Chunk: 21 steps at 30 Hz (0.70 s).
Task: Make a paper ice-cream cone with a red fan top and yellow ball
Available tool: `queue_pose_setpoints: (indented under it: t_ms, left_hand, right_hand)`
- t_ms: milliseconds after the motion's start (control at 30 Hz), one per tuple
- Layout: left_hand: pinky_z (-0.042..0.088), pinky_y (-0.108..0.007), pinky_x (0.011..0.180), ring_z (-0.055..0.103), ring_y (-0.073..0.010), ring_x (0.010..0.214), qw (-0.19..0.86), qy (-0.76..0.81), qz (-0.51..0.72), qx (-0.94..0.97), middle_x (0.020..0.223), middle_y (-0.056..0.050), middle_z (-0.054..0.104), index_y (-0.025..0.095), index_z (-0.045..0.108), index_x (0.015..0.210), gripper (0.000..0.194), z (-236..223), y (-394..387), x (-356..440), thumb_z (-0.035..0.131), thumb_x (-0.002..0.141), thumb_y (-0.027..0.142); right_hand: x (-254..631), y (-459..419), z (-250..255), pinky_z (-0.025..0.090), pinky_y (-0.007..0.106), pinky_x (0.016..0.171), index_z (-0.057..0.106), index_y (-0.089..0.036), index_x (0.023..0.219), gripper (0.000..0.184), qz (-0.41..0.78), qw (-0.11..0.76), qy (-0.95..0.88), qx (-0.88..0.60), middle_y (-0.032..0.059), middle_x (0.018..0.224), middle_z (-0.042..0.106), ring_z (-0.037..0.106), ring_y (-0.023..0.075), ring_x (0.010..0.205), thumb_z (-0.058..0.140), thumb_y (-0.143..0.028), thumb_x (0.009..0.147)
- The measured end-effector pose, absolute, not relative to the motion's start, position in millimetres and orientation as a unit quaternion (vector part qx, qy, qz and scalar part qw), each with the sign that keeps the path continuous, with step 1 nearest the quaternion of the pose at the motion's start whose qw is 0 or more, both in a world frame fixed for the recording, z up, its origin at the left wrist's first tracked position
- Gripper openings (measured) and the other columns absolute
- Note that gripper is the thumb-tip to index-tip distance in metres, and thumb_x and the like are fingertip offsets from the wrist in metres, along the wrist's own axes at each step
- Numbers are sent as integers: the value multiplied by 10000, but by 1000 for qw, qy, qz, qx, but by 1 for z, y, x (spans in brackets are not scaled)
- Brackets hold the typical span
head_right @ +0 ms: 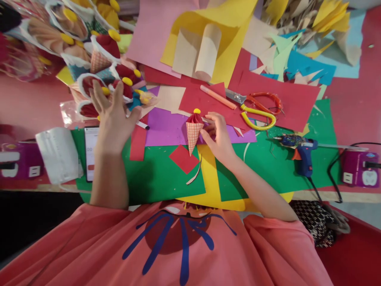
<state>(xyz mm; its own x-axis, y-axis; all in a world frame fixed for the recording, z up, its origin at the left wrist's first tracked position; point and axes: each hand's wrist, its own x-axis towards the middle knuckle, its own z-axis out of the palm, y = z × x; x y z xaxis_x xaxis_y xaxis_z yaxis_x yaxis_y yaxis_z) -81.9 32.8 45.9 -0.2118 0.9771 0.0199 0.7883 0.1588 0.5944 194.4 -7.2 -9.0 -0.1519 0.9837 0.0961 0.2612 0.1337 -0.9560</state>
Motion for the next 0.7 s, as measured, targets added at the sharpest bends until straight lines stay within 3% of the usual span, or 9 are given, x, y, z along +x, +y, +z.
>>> queue_pose_setpoints:
  t_ms: [100, 200, 267, 367, 467, 533, 633, 667, 700]
  left_hand:
    - [44, -726, 1217, -12, -355, 1574, 134, 762, 231, 590, 1646, -38, 256, 270, 542, 1334, 486, 59, 39, -73, 603, 853, 228]
    - [184, -591, 1245, 134, -299, 1566, 88, 737, 215, 635, 1645, -85, 266, 176, 533, 1344, 474, 67, 54, -56, 489, 874, 142]
    - [278, -543, 1208, 390, -289, 1453, 155, 699, 199, 669, 1481, -100, 521, 173, 555, 1318, 445, 61, 70, -42, 471, 882, 168]
    - [-11, -576, 1260, 294, -319, 1489, 183, 695, 202, 665, 1466, -53, 545, 220, 549, 1338, 510, 40, 96, -22, 596, 833, 277]
    - [-77, -585, 1243, 412, -305, 1414, 184, 679, 185, 686, 1371, -59, 624, 234, 562, 1340, 460, 24, 116, -5, 509, 887, 300]
    - [64, -568, 1249, 511, -274, 1339, 201, 641, 164, 722, 1323, -53, 662, 237, 558, 1353, 458, 24, 126, 0, 435, 912, 235]
    - [415, -358, 1109, 596, -174, 1234, 234, 607, 148, 745, 1288, 18, 690, 289, 648, 1221, 441, 40, 140, -7, 414, 877, 142]
    - [451, -321, 1065, 622, -152, 1181, 232, 611, 150, 742, 1237, 13, 712, 259, 673, 1169, 432, 48, 144, -13, 409, 857, 116]
    - [474, -354, 1027, 641, -182, 1130, 212, 636, 148, 727, 1213, -43, 714, 198, 678, 1154, 414, 56, 148, -20, 399, 860, 119]
  right_hand:
    - [194, -7, -9, 590, 369, 750, 451, -288, 1205, 386, 433, 423, -624, -494, 98, 1338, 452, 640, 158, 883, 576, -520, 923]
    - [193, -7, -9, 589, 378, 747, 458, -286, 1197, 368, 431, 428, -625, -491, 94, 1308, 462, 640, 162, 878, 579, -503, 926]
    - [193, -7, -9, 590, 386, 749, 460, -287, 1194, 358, 426, 427, -628, -492, 91, 1294, 470, 641, 168, 882, 581, -492, 927]
    - [193, -7, -7, 593, 391, 748, 467, -287, 1192, 348, 423, 420, -631, -496, 95, 1303, 470, 643, 172, 885, 582, -483, 928]
    - [193, -7, -7, 591, 396, 740, 473, -286, 1191, 347, 428, 425, -629, -491, 96, 1300, 470, 646, 175, 878, 583, -483, 927]
    - [193, -7, -7, 591, 401, 736, 473, -290, 1190, 353, 429, 429, -628, -488, 93, 1293, 475, 646, 179, 876, 582, -496, 924]
    - [193, -7, -8, 592, 412, 750, 471, -293, 1186, 362, 425, 426, -629, -491, 94, 1295, 475, 644, 192, 907, 579, -514, 920]
    - [193, -7, -8, 593, 417, 762, 470, -293, 1185, 360, 424, 424, -630, -493, 95, 1294, 475, 643, 196, 920, 577, -513, 921]
    - [193, -7, -8, 593, 424, 775, 470, -292, 1184, 354, 423, 422, -631, -494, 95, 1293, 475, 642, 198, 928, 574, -507, 923]
